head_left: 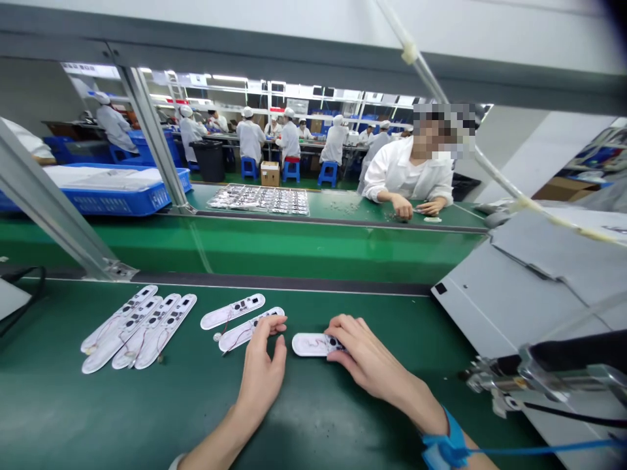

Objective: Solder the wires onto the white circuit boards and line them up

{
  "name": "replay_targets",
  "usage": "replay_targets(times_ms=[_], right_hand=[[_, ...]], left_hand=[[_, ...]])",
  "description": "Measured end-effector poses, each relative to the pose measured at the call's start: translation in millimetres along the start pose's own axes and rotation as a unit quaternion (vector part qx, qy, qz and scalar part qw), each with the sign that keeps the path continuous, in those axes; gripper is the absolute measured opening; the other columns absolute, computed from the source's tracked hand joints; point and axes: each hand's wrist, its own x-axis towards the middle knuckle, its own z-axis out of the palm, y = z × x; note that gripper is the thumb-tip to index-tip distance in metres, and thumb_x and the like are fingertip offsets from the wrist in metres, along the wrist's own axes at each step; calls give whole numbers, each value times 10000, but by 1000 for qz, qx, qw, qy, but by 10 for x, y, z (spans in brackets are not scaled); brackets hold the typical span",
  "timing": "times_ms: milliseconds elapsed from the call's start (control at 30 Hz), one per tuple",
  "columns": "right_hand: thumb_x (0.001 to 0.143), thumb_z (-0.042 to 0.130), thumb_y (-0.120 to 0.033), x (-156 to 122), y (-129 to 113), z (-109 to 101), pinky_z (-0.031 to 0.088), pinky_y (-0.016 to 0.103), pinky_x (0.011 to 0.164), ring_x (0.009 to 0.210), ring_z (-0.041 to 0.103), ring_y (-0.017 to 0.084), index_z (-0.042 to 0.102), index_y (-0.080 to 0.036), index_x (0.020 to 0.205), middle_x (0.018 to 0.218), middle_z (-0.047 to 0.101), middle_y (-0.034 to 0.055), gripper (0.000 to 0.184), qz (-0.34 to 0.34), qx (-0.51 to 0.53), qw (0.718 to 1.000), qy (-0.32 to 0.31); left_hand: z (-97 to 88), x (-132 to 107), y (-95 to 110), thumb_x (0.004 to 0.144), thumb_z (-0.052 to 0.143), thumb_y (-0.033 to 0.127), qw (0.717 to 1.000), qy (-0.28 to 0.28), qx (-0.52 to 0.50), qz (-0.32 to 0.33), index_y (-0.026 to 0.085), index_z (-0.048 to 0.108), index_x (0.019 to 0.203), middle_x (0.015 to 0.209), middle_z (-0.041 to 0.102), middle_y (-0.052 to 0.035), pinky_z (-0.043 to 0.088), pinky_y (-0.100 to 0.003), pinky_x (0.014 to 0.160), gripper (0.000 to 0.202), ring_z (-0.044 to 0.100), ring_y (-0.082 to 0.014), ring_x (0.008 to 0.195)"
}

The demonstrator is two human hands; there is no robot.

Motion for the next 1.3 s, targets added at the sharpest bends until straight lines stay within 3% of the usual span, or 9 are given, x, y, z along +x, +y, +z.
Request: replay_targets(times_ms=[100, 167, 300, 400, 633, 800, 933, 1033, 1300], right_hand=[[939, 467, -281, 337, 168, -23, 392, 496, 903, 1141, 432, 338, 513, -144, 1186, 1244, 493, 184, 287, 89, -96, 977, 167], [937, 457, -274, 510, 203, 71, 372, 564, 919, 1181, 406, 388, 480, -88, 1257, 1314, 443, 242, 371, 122, -118, 961, 219], [931, 469, -243, 521, 20, 436, 469, 410, 876, 1081, 522, 264, 583, -193, 1154, 1225, 576, 107, 256, 16, -92, 986, 135], [946, 425, -205, 389, -128, 612, 458, 375, 924, 1142, 503, 228, 560, -207, 1199, 1274, 560, 83, 287, -12, -64, 992, 111], [952, 389, -183, 374, -119, 603, 437, 342, 928, 1142, 503, 203, 575, -230, 1168, 1263, 568, 63, 289, -2, -32, 994, 101], [972, 361, -260, 590, 283, 492, 417, 349, 925, 1081, 529, 204, 578, -203, 1143, 1173, 592, 94, 281, 114, -66, 979, 156], [964, 363, -348, 794, 816, 322, 337, 527, 967, 1122, 506, 338, 588, -98, 1134, 1158, 575, 219, 377, 272, -113, 931, 214], [947, 392, -375, 858, 1054, 281, 232, 644, 986, 1232, 405, 438, 506, -30, 1265, 1318, 447, 315, 483, 349, -137, 895, 242], [971, 354, -324, 748, 792, 494, 343, 397, 1028, 1175, 510, 240, 620, -175, 1167, 1252, 596, 117, 363, 208, -136, 954, 170]], left_hand=[[-26, 43, -48, 858, 435, 172, 1000, 3, 18, 14, 224, 529, 1077, 1058, 587, -67, 468, -393, 899, 244, 583, -210, 987], [-24, 55, -83, 858, 426, 159, 998, -28, 40, 40, 217, 544, 1029, 1049, 588, -72, 465, -408, 908, 215, 580, -220, 1001], [-2, 17, -104, 865, 398, 113, 982, -118, 115, 91, 215, 566, 973, 1074, 584, -85, 448, -462, 927, 224, 554, -245, 1051], [11, -23, -73, 867, 388, 86, 970, -146, 162, 108, 212, 582, 986, 1088, 582, -88, 449, -477, 898, 260, 546, -255, 1032], [72, 185, -69, 859, 406, 56, 962, -165, 177, 126, 198, 582, 903, 1012, 604, -69, 458, -431, 875, 230, 558, -237, 969], [117, 338, -106, 865, 414, 59, 960, -172, 175, 137, 190, 569, 889, 960, 602, -65, 466, -413, 855, 204, 563, -231, 929], [103, 303, -100, 881, 405, 67, 957, -175, 180, 143, 194, 566, 906, 988, 599, -65, 463, -418, 863, 206, 558, -228, 937], [91, 278, -91, 884, 406, 67, 957, -176, 181, 143, 194, 566, 908, 994, 599, -65, 464, -416, 867, 207, 558, -227, 939], [91, 289, -100, 889, 391, 76, 955, -180, 186, 148, 204, 567, 909, 998, 601, -66, 465, -427, 865, 219, 561, -235, 941]])
